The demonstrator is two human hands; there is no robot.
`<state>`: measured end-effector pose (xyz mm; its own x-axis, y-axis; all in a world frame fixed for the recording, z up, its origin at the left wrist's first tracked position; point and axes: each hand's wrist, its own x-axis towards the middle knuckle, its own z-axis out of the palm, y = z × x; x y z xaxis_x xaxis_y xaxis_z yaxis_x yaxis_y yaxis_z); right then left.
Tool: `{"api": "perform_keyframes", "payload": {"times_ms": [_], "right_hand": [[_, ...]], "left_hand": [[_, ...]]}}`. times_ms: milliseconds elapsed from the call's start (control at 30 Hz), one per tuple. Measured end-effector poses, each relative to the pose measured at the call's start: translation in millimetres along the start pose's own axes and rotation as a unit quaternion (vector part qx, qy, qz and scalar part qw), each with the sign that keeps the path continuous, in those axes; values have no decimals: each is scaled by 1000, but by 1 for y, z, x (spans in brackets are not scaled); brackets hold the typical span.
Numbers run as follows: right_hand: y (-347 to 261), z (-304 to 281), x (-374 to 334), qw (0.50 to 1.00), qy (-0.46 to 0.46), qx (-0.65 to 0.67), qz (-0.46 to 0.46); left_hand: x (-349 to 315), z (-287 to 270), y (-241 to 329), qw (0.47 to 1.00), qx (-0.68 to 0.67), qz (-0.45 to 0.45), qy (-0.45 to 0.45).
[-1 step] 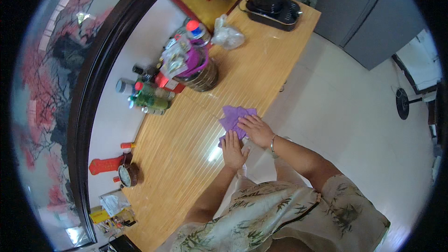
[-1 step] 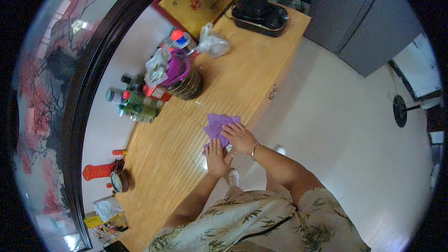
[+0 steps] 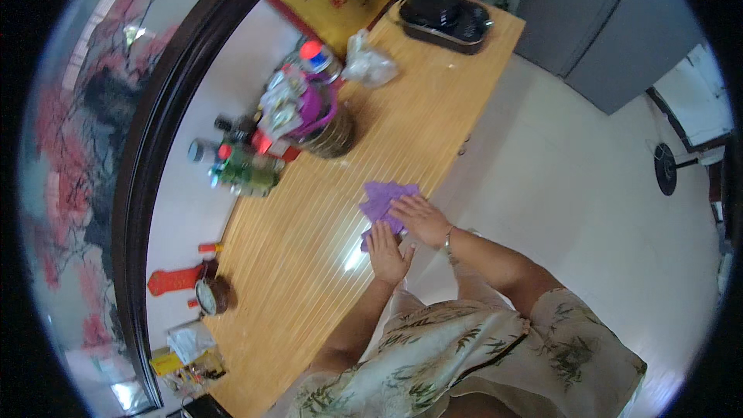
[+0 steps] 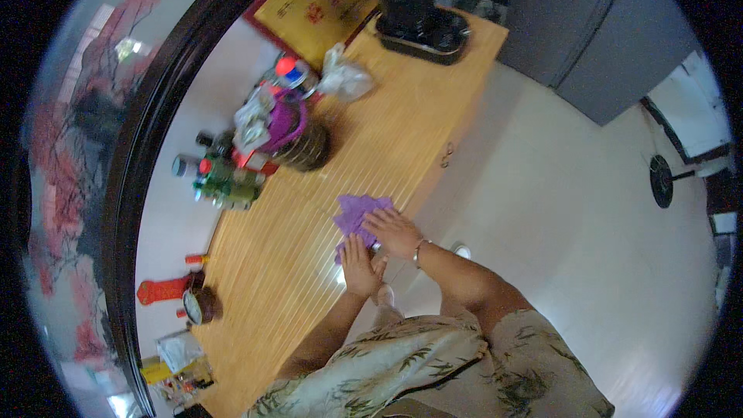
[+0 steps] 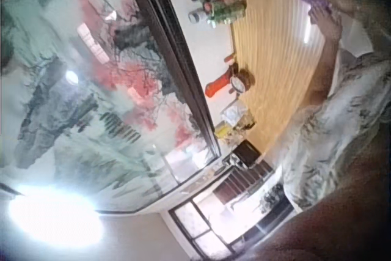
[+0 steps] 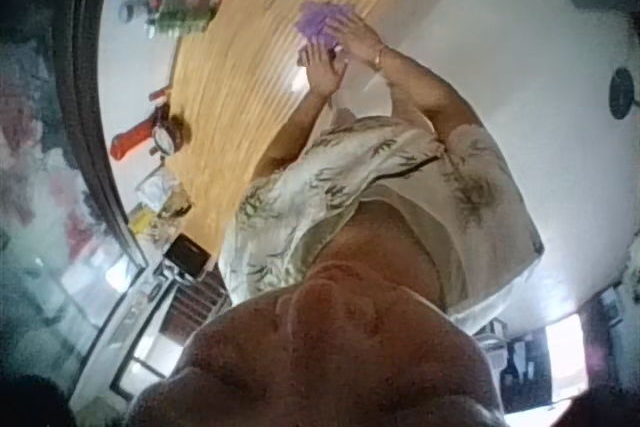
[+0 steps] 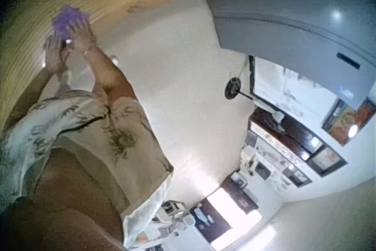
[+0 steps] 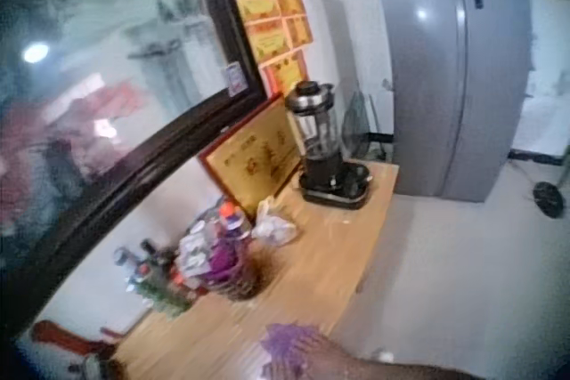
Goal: The person wipes a kitchen counter, a refrigerator, a wall calendar, a water dispenser, a door, and a staircase handrail using a purple cloth. They then rinse the cloth in a purple basin at a sink.
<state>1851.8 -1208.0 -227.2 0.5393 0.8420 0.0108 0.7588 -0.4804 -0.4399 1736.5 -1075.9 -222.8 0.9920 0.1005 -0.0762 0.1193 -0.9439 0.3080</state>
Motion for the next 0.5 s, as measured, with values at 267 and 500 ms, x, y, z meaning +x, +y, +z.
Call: {"api": "perform_keyframes", "payload": {"times_ms": [267, 500], "right_hand": [[112, -45, 36, 999, 30, -23, 30], [185, -73, 87, 996, 41, -20, 72]], "left_hand": [[127, 3, 50, 1000, -24, -4, 4], [236, 8, 65, 1000, 5, -20, -10]]}}
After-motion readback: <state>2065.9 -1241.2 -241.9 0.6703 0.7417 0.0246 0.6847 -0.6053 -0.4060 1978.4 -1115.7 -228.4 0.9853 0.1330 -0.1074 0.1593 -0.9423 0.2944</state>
